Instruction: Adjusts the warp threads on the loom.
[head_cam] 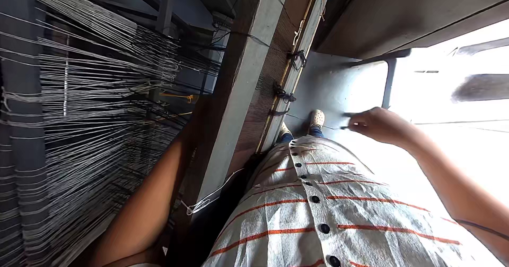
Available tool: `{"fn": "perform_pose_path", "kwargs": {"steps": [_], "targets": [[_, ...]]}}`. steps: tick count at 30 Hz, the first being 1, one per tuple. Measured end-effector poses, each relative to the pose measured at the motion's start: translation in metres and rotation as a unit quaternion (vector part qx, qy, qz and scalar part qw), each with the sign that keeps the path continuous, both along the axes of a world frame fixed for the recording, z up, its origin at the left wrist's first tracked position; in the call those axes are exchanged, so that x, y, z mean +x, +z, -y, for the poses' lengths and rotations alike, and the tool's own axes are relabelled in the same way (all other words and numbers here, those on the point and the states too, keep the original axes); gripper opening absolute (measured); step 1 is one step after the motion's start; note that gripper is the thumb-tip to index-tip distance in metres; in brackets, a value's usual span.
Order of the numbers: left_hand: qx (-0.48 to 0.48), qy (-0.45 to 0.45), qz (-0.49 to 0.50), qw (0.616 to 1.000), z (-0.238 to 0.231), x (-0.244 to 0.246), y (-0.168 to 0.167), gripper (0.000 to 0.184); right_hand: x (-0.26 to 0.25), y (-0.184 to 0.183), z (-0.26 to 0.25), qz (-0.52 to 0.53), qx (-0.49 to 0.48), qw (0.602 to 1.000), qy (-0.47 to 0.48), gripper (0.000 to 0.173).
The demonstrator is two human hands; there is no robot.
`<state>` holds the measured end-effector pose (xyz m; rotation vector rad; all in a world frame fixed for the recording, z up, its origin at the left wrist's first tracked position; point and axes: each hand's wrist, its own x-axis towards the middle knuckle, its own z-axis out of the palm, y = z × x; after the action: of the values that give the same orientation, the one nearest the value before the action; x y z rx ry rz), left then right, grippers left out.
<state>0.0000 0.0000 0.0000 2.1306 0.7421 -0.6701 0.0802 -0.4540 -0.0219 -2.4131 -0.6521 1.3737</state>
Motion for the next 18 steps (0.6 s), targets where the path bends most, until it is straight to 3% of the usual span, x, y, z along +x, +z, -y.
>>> {"fn": "perform_pose_path", "kwargs": {"steps": [2,4,5,7,9,11,13,15,18], "targets": [[0.031,-0.068,0.066,0.995,-0.004,-0.006,0.007,0.026,0.001,-0.011,0.028,-0.019,-0.145,0.989,0.011,0.020],[0.044,-0.151,0.145,0.977,-0.009,-0.009,0.014,0.017,0.002,-0.019,0.042,-0.010,-0.182,0.983,0.008,0.024],[0.037,-0.173,0.189,0.966,-0.012,-0.011,0.017,0.014,0.001,-0.021,0.042,0.004,-0.148,0.989,-0.006,0.026],[0.010,-0.171,0.245,0.954,-0.012,-0.013,0.020,0.016,-0.006,-0.023,0.023,0.059,0.010,0.997,-0.050,0.024],[-0.006,-0.156,0.255,0.954,-0.010,-0.014,0.022,0.017,-0.014,-0.027,-0.016,0.126,0.190,0.971,-0.066,0.022],[-0.009,-0.159,0.293,0.943,-0.006,-0.014,0.023,0.016,-0.017,-0.031,-0.062,0.179,0.270,0.945,-0.047,0.031],[-0.014,-0.169,0.320,0.932,0.002,-0.013,0.035,0.016,-0.017,-0.028,-0.101,0.174,0.236,0.956,-0.025,0.044],[-0.038,-0.167,0.349,0.921,0.004,-0.015,0.040,0.014,-0.009,-0.021,-0.129,0.091,0.131,0.987,-0.006,0.053],[-0.038,-0.157,0.405,0.900,0.002,-0.019,0.033,0.014,-0.006,-0.030,-0.142,0.030,0.086,0.995,-0.027,0.052]]}}
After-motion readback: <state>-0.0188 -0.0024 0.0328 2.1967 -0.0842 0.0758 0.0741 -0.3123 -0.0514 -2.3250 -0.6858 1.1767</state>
